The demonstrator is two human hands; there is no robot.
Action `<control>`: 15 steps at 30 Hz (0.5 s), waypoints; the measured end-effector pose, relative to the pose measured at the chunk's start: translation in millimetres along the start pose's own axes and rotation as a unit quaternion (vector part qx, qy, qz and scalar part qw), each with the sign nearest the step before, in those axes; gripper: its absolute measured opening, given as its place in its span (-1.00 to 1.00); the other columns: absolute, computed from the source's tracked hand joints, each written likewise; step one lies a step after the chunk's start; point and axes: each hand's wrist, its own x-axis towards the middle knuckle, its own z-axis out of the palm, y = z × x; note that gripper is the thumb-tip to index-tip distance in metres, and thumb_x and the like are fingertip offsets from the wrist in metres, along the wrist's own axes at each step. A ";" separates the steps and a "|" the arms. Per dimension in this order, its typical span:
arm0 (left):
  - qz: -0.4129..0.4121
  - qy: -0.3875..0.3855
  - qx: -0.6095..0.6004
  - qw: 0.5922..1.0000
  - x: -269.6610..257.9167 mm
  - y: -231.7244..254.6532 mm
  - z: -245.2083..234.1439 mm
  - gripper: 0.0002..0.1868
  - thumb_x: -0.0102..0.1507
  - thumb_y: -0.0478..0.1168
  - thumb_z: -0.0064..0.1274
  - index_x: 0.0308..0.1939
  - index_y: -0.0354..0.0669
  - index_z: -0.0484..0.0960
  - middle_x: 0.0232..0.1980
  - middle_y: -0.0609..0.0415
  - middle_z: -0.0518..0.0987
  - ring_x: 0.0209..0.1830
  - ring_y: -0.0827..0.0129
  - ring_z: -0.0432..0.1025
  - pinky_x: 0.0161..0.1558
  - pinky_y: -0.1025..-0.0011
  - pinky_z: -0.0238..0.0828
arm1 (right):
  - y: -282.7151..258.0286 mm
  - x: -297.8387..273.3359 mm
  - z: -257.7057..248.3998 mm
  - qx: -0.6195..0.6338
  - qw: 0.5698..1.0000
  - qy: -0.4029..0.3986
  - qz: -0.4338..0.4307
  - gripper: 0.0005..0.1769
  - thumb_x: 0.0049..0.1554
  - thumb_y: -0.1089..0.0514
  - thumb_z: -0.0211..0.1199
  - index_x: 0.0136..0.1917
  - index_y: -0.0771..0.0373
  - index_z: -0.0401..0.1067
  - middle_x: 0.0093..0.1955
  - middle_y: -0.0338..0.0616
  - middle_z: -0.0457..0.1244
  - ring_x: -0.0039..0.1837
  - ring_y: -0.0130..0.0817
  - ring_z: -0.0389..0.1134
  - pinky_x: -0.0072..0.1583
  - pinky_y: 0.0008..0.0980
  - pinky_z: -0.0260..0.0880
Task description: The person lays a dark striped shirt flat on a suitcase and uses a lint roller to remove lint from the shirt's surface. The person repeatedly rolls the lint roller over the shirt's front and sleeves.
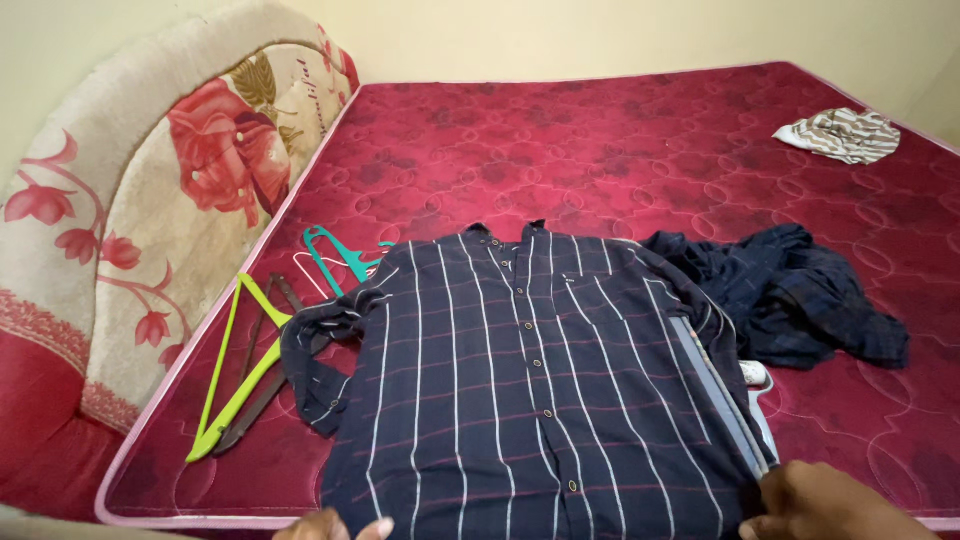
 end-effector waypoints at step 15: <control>0.180 0.078 -0.016 0.980 4.0 -4.9 -0.3 -0.61 -0.01 0.12 0.03 -0.67 -0.04 0.30 -0.63 0.09 0.35 -0.74 0.34 0.25 -0.54 0.19 0.11 | 105.2 75.0 57.1 0.039 0.998 0.013 -0.044 -0.68 -0.02 -0.12 0.54 -0.12 0.12 0.67 -0.21 -0.22 0.51 -0.07 -0.46 0.58 0.03 -0.39 0.50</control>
